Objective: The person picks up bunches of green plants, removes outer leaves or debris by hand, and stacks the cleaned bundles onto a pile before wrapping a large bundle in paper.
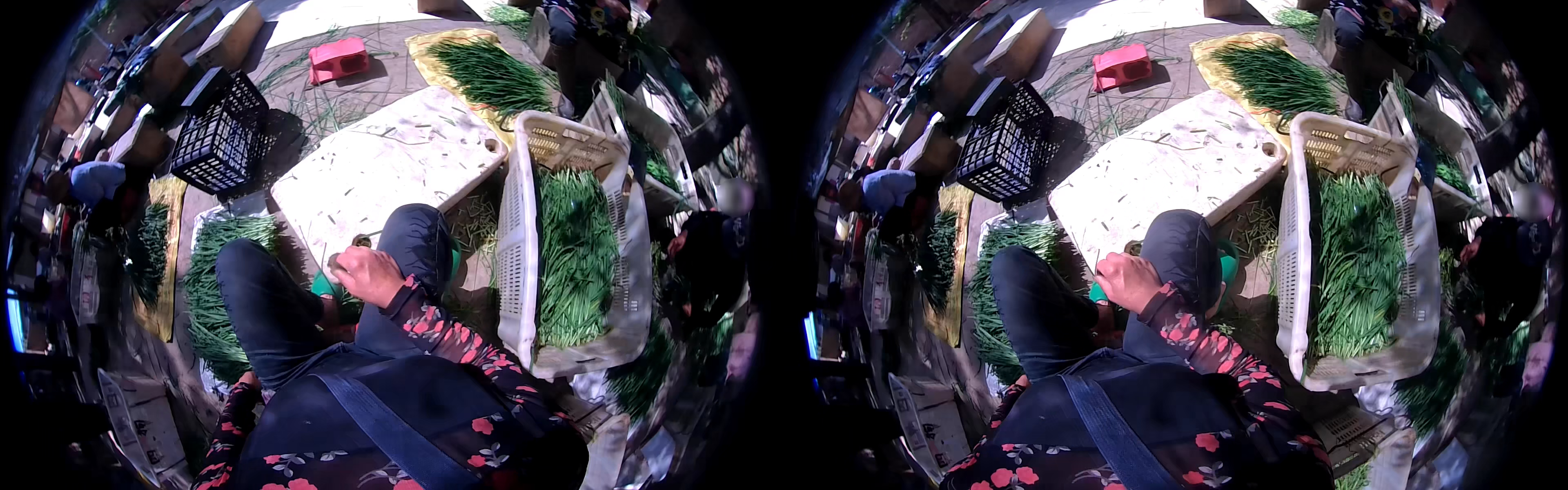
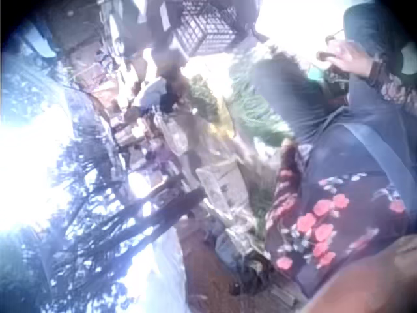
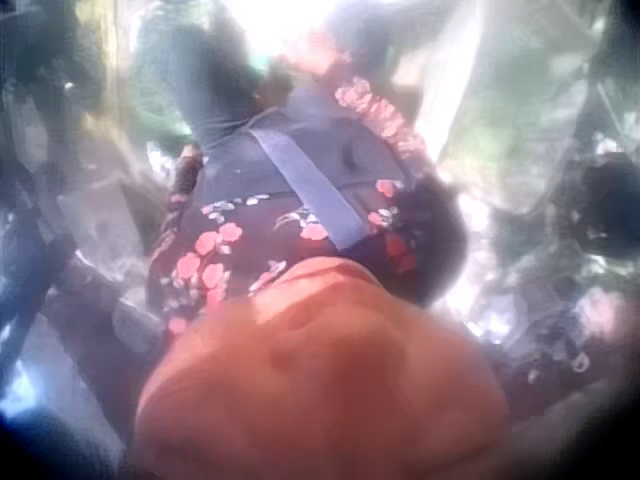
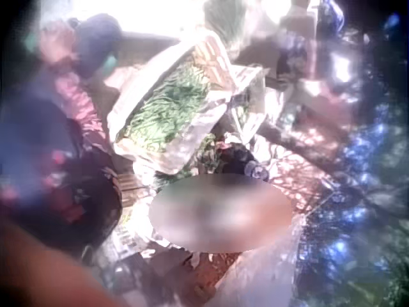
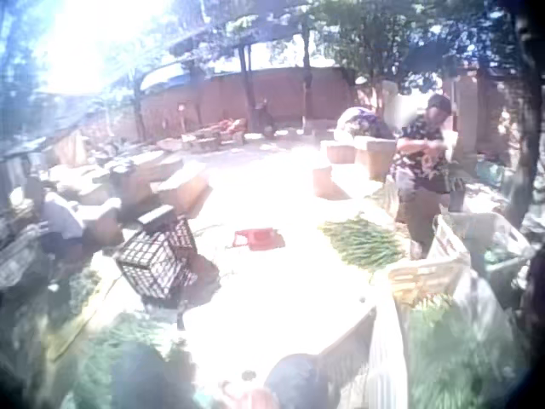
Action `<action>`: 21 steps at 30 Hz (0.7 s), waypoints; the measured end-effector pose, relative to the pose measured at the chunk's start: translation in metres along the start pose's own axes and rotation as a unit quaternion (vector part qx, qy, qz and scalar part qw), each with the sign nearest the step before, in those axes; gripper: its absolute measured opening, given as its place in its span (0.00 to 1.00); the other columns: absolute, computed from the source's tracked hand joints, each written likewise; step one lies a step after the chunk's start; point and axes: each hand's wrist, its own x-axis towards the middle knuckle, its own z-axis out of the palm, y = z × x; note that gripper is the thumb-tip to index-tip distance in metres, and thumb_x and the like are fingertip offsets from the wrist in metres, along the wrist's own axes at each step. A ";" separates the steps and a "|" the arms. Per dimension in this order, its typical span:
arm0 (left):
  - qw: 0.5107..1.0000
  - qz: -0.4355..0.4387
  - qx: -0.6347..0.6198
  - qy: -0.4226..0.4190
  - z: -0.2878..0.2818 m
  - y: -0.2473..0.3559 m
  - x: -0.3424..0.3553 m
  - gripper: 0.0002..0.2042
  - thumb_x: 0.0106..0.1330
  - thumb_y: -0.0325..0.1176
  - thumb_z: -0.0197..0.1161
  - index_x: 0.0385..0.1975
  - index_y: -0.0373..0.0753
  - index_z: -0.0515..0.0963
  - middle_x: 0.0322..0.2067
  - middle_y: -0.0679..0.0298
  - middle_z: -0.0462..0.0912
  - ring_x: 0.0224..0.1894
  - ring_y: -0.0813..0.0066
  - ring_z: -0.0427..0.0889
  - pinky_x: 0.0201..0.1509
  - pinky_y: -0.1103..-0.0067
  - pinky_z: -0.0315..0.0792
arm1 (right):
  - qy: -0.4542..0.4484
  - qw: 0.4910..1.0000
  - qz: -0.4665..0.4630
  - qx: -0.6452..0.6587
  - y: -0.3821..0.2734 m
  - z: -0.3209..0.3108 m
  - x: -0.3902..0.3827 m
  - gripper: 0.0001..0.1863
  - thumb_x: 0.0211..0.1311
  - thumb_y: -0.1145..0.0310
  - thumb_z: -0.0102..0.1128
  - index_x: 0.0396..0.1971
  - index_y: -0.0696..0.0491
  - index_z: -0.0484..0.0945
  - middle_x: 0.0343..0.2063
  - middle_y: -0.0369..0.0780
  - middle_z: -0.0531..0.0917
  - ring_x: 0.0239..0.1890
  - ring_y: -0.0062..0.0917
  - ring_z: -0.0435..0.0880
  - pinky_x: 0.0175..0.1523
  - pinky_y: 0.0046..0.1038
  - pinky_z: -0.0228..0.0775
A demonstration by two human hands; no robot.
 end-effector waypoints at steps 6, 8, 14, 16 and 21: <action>0.918 -0.236 -0.276 0.159 0.105 -0.088 -0.023 0.15 0.50 0.39 0.60 0.32 0.36 0.82 0.37 0.49 0.82 0.44 0.54 0.80 0.50 0.68 0.73 | -0.171 0.985 -0.016 -0.005 0.004 0.010 0.029 0.09 0.52 0.66 0.63 0.30 0.55 0.81 0.26 0.44 0.81 0.30 0.38 0.81 0.35 0.33 0.72; 0.889 -0.304 -0.315 0.132 0.152 -0.114 -0.029 0.17 0.50 0.40 0.61 0.35 0.35 0.81 0.41 0.48 0.81 0.48 0.52 0.79 0.52 0.66 0.72 | -0.200 0.979 -0.022 0.002 0.000 0.024 0.055 0.08 0.51 0.68 0.63 0.29 0.56 0.81 0.26 0.44 0.81 0.29 0.37 0.81 0.35 0.32 0.72; 0.854 -0.375 -0.359 0.021 0.220 -0.133 0.006 0.18 0.52 0.39 0.60 0.37 0.32 0.80 0.41 0.47 0.80 0.48 0.51 0.78 0.52 0.67 0.71 | -0.288 0.955 0.010 -0.070 -0.013 0.095 0.168 0.08 0.54 0.71 0.61 0.29 0.61 0.78 0.24 0.45 0.82 0.25 0.29 0.82 0.34 0.25 0.72; 0.823 -0.369 -0.432 -0.025 0.264 -0.146 0.019 0.17 0.54 0.40 0.58 0.39 0.35 0.80 0.41 0.48 0.81 0.48 0.53 0.79 0.52 0.66 0.72 | -0.340 0.939 0.003 -0.043 0.003 0.142 0.202 0.10 0.57 0.70 0.60 0.30 0.63 0.78 0.24 0.44 0.83 0.27 0.24 0.81 0.36 0.24 0.72; 0.810 -0.391 -0.438 -0.002 0.238 -0.147 0.089 0.19 0.55 0.41 0.60 0.42 0.34 0.79 0.46 0.45 0.77 0.52 0.49 0.75 0.55 0.66 0.70 | -0.388 0.918 0.043 -0.070 0.042 0.215 0.242 0.11 0.59 0.69 0.58 0.34 0.62 0.78 0.27 0.41 0.83 0.28 0.20 0.80 0.37 0.22 0.71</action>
